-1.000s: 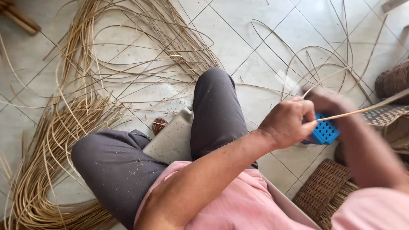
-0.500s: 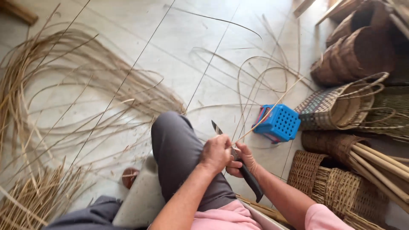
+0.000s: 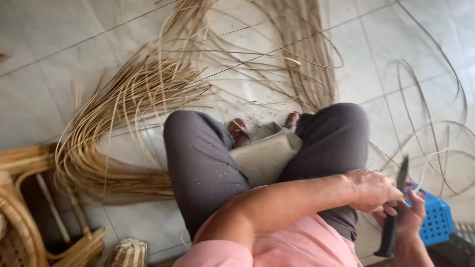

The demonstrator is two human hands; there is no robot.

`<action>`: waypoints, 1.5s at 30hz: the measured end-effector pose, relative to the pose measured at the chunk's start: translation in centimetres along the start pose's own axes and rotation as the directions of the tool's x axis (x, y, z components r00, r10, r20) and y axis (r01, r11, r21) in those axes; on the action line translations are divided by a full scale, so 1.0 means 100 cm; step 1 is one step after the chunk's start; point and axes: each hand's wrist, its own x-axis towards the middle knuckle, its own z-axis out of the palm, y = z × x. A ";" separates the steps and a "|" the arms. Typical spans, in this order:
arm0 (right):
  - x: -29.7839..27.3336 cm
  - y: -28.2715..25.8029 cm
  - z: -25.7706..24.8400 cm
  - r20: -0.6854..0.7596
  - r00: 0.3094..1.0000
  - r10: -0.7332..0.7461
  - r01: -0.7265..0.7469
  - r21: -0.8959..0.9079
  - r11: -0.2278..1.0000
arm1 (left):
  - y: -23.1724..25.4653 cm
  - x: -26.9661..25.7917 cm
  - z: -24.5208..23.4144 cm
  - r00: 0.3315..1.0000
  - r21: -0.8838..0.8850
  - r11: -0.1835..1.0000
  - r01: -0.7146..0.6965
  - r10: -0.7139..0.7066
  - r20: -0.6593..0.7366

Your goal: A person is sitting on the floor, using a knife to shave and trim thin strips of rattan for basket weaving.

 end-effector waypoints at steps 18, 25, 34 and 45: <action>-0.023 -0.071 -0.151 -0.392 0.910 0.135 -0.317 -0.449 0.835 | -0.307 -0.386 -0.357 0.143 -0.029 0.163 0.986 -0.928 -0.344; -0.024 -0.085 -0.120 -0.455 0.890 -0.004 -0.293 -0.580 0.760 | -0.347 -0.201 -0.372 0.123 -0.691 0.135 0.710 -0.990 -0.066; -0.017 -0.096 -0.161 -0.497 0.853 -0.160 -0.302 -0.720 0.624 | -0.453 -0.135 -0.259 0.534 0.051 0.532 0.845 -0.836 -0.125; 0.072 -0.070 0.262 0.135 0.931 -0.338 0.218 -0.951 0.221 | -0.350 -0.175 -0.271 0.941 0.801 0.576 0.162 -0.335 0.051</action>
